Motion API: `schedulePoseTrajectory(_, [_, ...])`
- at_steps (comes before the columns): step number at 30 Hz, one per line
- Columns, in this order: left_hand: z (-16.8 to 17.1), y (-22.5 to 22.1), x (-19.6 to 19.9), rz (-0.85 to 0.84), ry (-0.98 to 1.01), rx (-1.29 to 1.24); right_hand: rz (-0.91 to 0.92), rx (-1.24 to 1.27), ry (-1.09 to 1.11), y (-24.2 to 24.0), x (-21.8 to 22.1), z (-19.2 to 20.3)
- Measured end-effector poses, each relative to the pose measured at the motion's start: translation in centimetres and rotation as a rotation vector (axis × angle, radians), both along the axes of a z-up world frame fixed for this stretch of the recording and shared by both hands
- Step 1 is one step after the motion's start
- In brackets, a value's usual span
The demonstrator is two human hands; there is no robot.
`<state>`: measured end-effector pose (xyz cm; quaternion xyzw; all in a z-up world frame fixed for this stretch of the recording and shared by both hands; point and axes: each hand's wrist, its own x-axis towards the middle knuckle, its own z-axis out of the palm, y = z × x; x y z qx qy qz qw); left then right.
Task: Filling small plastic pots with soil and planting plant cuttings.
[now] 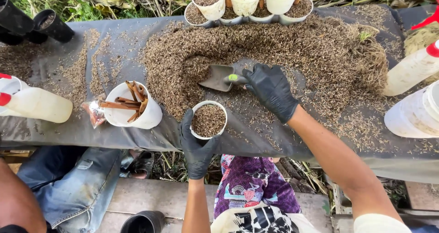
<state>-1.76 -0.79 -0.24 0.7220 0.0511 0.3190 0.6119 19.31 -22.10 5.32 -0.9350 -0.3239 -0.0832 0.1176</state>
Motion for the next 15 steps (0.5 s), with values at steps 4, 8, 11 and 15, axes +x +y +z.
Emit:
schedulePoseTrajectory(4, [0.6, -0.1, 0.0, -0.014, 0.036, -0.008, -0.065, -0.007, 0.058, 1.0, 0.0, 0.2])
schedulePoseTrajectory(8, [2.4, 0.0, -0.3, -0.03, 0.136, 0.06, 0.013, -0.047, -0.143, -1.8, 0.4, -0.1])
schedulePoseTrajectory(11, [3.4, -0.5, -0.2, 0.01, 0.201, 0.044, 0.068, -0.006, -0.181, -4.7, 0.6, -0.4])
schedulePoseTrajectory(15, [4.8, -0.9, 0.7, 0.047, 0.231, 0.077, 0.087, 0.018, -0.192, -8.2, -1.1, 1.5])
